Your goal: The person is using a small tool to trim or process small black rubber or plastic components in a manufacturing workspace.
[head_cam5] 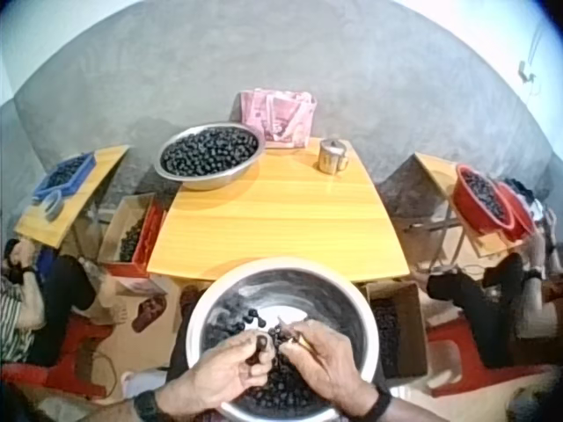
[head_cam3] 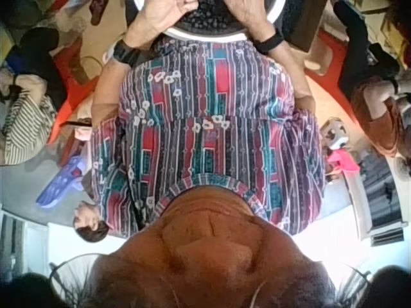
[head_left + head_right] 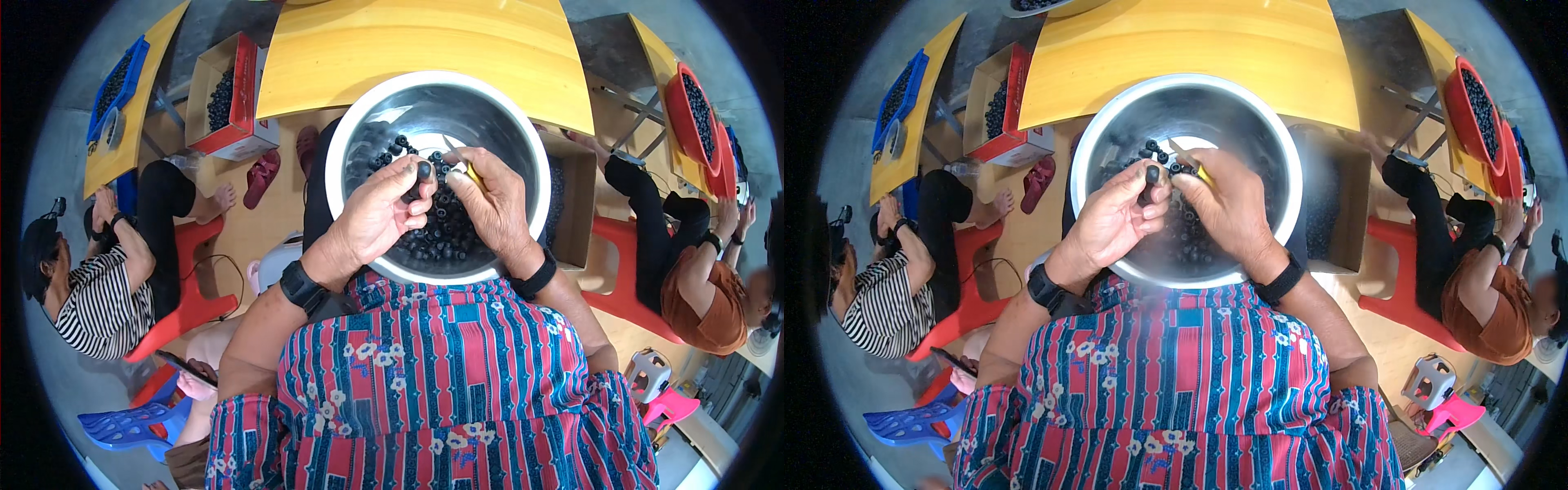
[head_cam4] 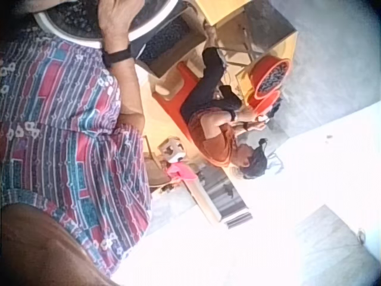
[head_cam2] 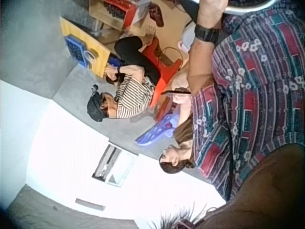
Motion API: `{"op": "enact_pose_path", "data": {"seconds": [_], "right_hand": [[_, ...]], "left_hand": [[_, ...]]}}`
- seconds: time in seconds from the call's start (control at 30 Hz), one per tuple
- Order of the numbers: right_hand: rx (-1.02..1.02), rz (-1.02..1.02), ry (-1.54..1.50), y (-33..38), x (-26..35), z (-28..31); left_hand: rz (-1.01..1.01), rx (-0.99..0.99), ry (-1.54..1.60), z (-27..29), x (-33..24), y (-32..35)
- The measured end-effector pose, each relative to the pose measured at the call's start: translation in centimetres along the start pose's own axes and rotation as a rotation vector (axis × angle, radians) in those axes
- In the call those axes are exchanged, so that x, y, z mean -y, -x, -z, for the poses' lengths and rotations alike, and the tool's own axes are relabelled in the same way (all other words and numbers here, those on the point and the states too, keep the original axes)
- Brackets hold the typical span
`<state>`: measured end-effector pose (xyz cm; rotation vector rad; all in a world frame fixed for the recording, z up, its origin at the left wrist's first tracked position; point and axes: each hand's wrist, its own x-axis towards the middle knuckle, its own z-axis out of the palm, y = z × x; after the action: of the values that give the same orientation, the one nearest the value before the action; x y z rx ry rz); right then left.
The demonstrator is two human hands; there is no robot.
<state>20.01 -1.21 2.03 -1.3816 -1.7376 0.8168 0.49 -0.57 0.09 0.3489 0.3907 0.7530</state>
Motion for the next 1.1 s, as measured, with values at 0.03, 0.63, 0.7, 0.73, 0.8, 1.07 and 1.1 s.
{"op": "enact_pose_path", "data": {"seconds": [0.03, 0.63, 0.7, 0.73, 0.8, 1.07, 1.1], "right_hand": [[-0.010, 0.073, -0.037, -0.1, 0.2, -0.2], [0.043, 0.341, 0.216, 0.9, 0.5, -0.3], [0.056, 0.385, 0.285, 0.9, 0.6, -0.4], [0.054, 0.383, 0.283, 1.0, 0.6, -0.3], [0.076, 0.431, 0.244, 1.2, 0.5, -0.1], [-0.200, 0.213, -0.036, 0.7, -0.2, 0.5], [-0.169, 0.156, -0.072, 0.8, -0.4, 0.8]], "left_hand": [[-0.001, 0.000, 0.000, 0.1, 0.0, 0.0], [-0.008, -0.025, 0.072, 1.1, 0.6, -0.1], [-0.021, 0.003, 0.178, 1.3, 0.5, -0.3], [-0.019, 0.002, 0.177, 0.7, 0.5, -0.3], [-0.037, -0.306, 0.040, -0.9, 0.3, -0.2], [-0.117, -0.123, -0.087, -0.5, -4.7, -0.9], [-0.088, -0.148, -0.242, -0.7, -5.2, -1.2]]}}
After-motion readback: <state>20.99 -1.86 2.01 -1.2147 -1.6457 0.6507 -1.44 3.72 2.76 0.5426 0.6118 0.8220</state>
